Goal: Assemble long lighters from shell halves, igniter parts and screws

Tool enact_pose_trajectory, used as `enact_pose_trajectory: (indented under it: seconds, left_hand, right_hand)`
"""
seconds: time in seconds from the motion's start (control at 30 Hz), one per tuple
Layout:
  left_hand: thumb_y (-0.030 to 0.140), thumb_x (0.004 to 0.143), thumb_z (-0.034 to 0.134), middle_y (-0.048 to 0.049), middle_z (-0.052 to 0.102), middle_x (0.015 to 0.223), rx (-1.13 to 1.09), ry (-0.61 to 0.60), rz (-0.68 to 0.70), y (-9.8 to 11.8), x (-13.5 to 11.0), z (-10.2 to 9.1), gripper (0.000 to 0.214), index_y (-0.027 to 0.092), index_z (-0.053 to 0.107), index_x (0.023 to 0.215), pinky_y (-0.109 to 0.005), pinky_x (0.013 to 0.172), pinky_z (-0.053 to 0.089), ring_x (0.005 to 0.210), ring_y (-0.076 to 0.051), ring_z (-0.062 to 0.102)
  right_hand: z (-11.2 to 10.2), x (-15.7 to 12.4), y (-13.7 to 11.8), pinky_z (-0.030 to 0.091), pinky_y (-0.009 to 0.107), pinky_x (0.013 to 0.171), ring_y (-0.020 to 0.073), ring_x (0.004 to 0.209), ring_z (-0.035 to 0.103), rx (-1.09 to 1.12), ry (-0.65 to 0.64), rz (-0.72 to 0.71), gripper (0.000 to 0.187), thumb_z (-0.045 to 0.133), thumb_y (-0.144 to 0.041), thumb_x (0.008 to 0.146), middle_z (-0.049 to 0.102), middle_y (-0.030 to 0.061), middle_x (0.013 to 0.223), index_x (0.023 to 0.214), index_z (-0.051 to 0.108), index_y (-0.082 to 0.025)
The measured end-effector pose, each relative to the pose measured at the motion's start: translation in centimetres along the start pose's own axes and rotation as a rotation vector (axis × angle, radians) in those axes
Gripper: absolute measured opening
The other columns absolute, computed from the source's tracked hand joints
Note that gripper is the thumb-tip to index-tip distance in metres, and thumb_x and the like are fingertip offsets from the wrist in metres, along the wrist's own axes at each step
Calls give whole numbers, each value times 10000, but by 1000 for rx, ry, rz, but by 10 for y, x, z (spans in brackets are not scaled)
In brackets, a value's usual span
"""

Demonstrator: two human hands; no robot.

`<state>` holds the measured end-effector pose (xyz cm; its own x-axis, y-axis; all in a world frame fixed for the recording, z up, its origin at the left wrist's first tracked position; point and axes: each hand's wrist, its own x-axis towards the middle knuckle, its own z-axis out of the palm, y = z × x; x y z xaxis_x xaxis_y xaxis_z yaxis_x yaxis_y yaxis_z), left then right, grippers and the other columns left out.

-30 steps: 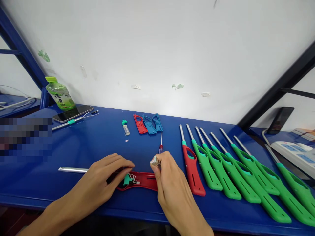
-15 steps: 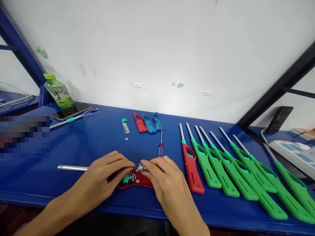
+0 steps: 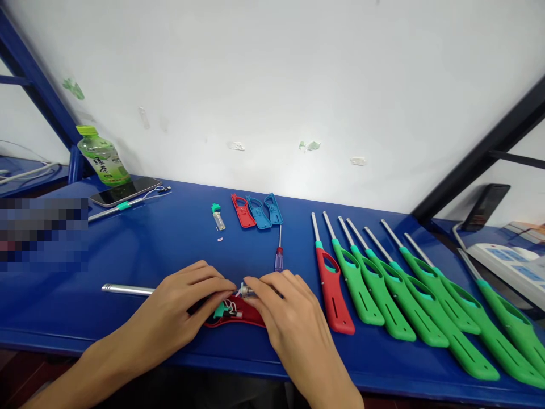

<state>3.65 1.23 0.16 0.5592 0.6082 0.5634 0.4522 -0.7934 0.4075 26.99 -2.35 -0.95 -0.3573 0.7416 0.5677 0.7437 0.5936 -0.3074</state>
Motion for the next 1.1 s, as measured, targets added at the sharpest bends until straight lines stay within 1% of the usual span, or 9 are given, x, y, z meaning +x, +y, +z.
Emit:
enact_pose_trajectory:
  seconds: [0.17, 0.43, 0.63, 0.77, 0.93, 1.03, 1.1]
  left_hand:
    - [155, 1106, 566, -11, 741, 949, 12, -20, 5, 1, 0, -1, 168, 188, 728, 1071, -347, 798, 488, 827, -185, 601]
    - [139, 1102, 557, -28, 717, 941, 15, -24, 12, 2, 0, -1, 158, 179, 708, 1076, -341, 759, 489, 851, -200, 576]
    - [132, 1102, 551, -40, 705, 942, 33, -12, 48, 3, -2, -1, 140, 168, 681, 1067, -343, 766, 496, 871, -207, 562]
    - [127, 1103, 537, -47, 703, 927, 67, -15, 65, 4, 0, -1, 154, 157, 679, 1051, -344, 742, 498, 853, -212, 551]
    - [99, 1101, 522, -47, 710, 913, 92, 0, 130, 5, 4, -1, 166, 135, 672, 1039, -349, 746, 505, 832, -206, 554]
    - [108, 1100, 535, -46, 706, 921, 89, -2, 106, 5, 3, -1, 155, 143, 673, 1039, -351, 752, 503, 848, -208, 556]
    - [119, 1097, 550, -44, 704, 931, 74, 5, 66, 5, 1, -1, 139, 154, 676, 1048, -350, 755, 498, 861, -210, 559]
  right_hand:
    - [-1, 1, -1, 590, 410, 894, 238, 935, 688, -8, -11, -9, 258, 603, -193, 1085, 754, 76, 1079, 1307, 734, -197]
    - [-3, 1, -2, 585, 402, 858, 221, 898, 666, -26, 8, -51, 298, 633, -138, 1061, 731, 77, 1062, 1336, 731, -194]
    - [-5, 0, -4, 576, 407, 840, 214, 862, 638, -33, 4, -59, 306, 655, -142, 1051, 715, 66, 1040, 1341, 717, -219]
    - [-5, 0, -4, 583, 399, 832, 211, 866, 626, -25, -11, -62, 335, 653, -127, 1048, 711, 64, 1043, 1363, 708, -228]
    - [-4, 1, -6, 590, 401, 829, 206, 841, 621, -42, -3, -82, 338, 642, -114, 1050, 711, 62, 1023, 1365, 709, -217]
    - [-4, 2, -8, 595, 420, 847, 216, 854, 646, -44, 9, -75, 316, 642, -138, 1056, 719, 62, 1018, 1353, 716, -215]
    - [-6, 2, -9, 598, 417, 879, 216, 885, 675, -9, 16, -45, 350, 645, -158, 1062, 732, 55, 1049, 1399, 692, -238]
